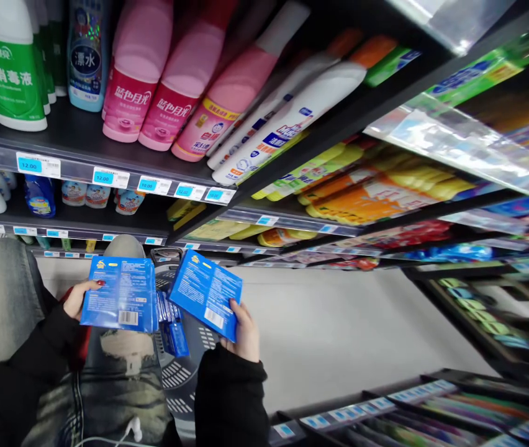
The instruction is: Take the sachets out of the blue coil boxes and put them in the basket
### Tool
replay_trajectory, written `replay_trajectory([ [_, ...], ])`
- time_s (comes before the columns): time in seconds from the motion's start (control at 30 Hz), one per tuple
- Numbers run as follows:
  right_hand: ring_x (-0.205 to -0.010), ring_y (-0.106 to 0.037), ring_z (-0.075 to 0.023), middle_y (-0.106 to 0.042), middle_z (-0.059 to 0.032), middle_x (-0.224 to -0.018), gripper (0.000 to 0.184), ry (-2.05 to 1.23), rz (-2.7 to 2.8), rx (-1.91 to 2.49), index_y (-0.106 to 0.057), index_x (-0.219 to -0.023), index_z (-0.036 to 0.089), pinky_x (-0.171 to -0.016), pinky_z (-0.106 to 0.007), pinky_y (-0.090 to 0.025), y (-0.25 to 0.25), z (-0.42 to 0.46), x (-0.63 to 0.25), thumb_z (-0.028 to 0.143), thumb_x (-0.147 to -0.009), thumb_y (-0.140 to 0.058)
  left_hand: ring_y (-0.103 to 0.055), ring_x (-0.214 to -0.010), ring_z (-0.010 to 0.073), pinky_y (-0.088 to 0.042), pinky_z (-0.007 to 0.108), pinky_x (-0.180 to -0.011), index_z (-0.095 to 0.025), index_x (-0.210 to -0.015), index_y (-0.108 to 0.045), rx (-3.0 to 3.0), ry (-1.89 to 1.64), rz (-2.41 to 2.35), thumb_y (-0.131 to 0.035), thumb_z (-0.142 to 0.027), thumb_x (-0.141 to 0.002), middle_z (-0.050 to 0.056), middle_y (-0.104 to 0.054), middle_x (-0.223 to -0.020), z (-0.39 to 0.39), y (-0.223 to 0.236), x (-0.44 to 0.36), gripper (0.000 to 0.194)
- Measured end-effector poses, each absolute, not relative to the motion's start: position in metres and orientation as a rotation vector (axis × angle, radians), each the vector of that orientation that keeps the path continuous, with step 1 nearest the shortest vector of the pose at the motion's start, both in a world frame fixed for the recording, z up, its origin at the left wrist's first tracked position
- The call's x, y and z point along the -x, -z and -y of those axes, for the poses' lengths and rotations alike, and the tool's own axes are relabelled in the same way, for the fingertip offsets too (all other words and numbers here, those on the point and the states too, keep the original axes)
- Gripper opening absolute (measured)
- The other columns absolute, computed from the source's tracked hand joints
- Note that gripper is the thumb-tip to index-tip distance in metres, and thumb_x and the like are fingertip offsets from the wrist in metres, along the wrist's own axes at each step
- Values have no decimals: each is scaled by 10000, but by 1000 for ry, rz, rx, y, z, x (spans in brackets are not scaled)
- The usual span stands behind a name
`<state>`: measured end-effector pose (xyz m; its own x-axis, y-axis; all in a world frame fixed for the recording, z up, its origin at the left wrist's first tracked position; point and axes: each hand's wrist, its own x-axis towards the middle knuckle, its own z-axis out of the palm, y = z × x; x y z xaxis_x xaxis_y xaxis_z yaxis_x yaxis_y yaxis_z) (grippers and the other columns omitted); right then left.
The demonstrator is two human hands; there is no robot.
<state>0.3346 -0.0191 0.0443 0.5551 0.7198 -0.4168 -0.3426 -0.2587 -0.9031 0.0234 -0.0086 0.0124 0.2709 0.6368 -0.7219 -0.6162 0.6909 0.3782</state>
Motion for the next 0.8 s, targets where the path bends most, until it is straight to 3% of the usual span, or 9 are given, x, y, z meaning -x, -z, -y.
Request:
replay_trajectory([
  [0.17,-555,-590,-145,-647,33,-652,443,-1083,379,1541,-561,-807,176,-563,-276,-482,-21,21,-328,346,-461,-779,-649,-568,233,-514,334,-607,-58,-766,-664,45,-866,-966,-511,-111,-640,91,-672,-564,8,-12,-20,205],
  [0.3,-665,-616,-169,-674,3,-787,406,-1306,546,1425,-583,-895,182,-624,-281,-474,-8,24,-292,368,-570,-740,-679,-719,292,-529,408,-719,-35,-876,-669,101,-882,-882,-490,-108,-632,117,-697,-641,12,-17,-25,311],
  [0.43,-857,-614,-212,-675,-28,-945,460,-1325,757,1392,-587,-1012,197,-775,-330,-474,4,21,-257,426,-630,-702,-681,-769,302,-540,411,-712,-18,-1022,-632,102,-933,-968,-495,-118,-660,120,-709,-683,15,-30,-25,400],
  [0.53,-1084,-542,-252,-624,-67,-1136,523,-1301,928,1393,-588,-1092,199,-953,-391,-408,14,15,-240,560,-713,-593,-685,-725,285,-547,387,-689,-8,-1095,-595,53,-928,-1048,-505,-100,-691,111,-709,-676,13,-39,-23,423],
  [0.67,-1221,-446,-252,-521,-96,-1286,764,-1347,1232,1364,-458,-1314,204,-1035,-423,-343,17,12,-236,734,-798,-263,-687,-745,277,-540,388,-746,8,-1156,-554,52,-912,-1060,-479,-152,-798,127,-714,-714,11,-37,-23,399],
  [0.8,-1320,-290,-309,-407,-113,-1379,865,-1135,1643,1561,-345,-1403,226,-1094,-501,-204,-4,22,-240,733,-713,-468,-656,-939,265,-474,383,-910,-72,-1270,-484,54,-1001,-970,-512,-262,-839,115,-722,-902,11,-28,-28,472],
])
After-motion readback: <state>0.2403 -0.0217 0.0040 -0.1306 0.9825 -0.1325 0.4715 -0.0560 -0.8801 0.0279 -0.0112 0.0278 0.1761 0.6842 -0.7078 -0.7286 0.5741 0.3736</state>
